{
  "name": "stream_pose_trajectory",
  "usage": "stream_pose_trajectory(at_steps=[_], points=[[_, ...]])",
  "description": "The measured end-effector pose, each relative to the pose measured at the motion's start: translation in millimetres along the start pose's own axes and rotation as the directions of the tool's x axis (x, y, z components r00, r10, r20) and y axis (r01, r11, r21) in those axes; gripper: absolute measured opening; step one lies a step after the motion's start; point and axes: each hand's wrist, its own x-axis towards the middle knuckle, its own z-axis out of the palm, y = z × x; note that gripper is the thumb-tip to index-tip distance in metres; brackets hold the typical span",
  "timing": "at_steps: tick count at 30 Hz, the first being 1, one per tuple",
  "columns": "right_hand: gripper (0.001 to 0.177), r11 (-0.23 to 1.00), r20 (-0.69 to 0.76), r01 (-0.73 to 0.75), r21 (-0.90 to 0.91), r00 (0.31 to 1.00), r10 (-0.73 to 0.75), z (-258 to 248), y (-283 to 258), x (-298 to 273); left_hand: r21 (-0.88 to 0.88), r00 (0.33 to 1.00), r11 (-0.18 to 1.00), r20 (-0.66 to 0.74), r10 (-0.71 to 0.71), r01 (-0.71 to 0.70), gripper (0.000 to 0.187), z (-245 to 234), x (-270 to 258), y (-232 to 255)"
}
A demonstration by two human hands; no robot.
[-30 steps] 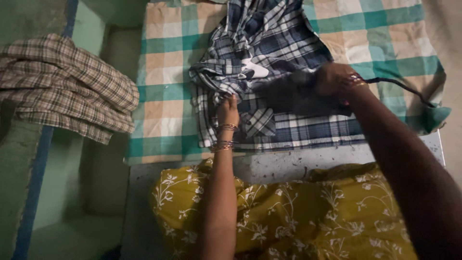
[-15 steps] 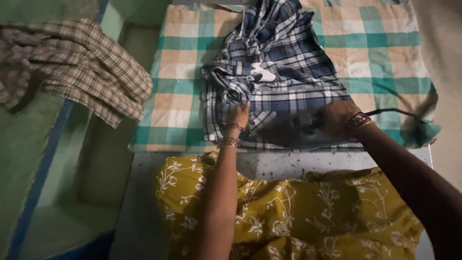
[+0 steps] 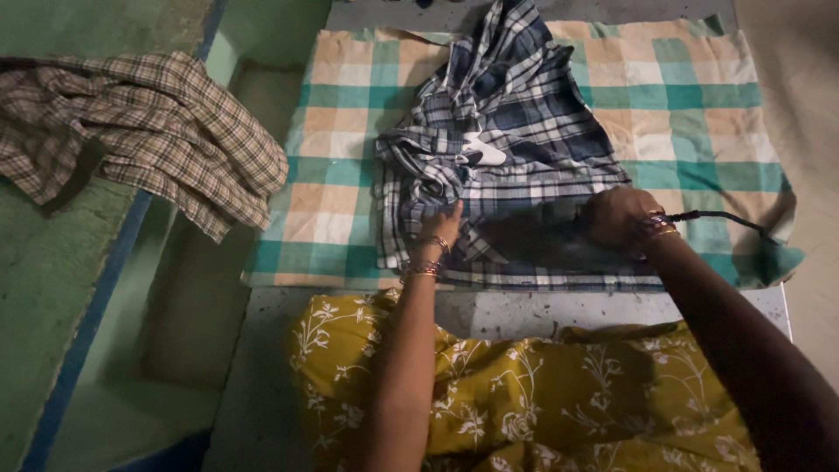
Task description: The person irons a plaid shirt laid on a checkered cloth on the floor. They repeatedly smooth the fabric with their hands and use a handheld iron to press different sections of the shirt.
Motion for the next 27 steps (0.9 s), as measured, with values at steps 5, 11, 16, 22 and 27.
stream_pose_trajectory(at_steps=[5, 11, 16, 22, 27], points=[[0.035, 0.991, -0.072, -0.103, 0.087, 0.991, 0.109, -9.2, -6.5, 16.6, -0.044, 0.993, 0.999, 0.115, -0.023, 0.029, 0.054, -10.4, 1.8, 10.0], [0.041, 0.995, -0.096, 0.055, 0.080, 0.994, -0.048, -27.9, -20.7, 15.8, -0.291, 0.941, 0.913, -0.095, -0.325, 0.286, 0.062, -87.0, -19.2, 21.8], [0.034, 0.998, -0.082, 0.030, -0.046, 0.996, -0.034, -34.9, -29.0, 36.6, -0.641, 0.761, 0.683, -0.231, -0.606, 0.350, 0.064, -105.8, -15.0, 3.9], [0.035, 0.996, -0.131, 0.002, 0.088, 0.991, 0.010, -48.4, -32.8, 33.4, -0.186, 0.740, 0.959, -0.610, -0.285, 0.215, 0.046, -107.1, -22.5, -36.3], [0.055, 0.998, -0.125, 0.044, 0.043, 0.991, -0.038, -73.4, -60.2, -4.3, -0.457, 0.642, 0.729, -0.364, -0.675, 0.509, 0.039, -139.7, -41.4, -13.5]])
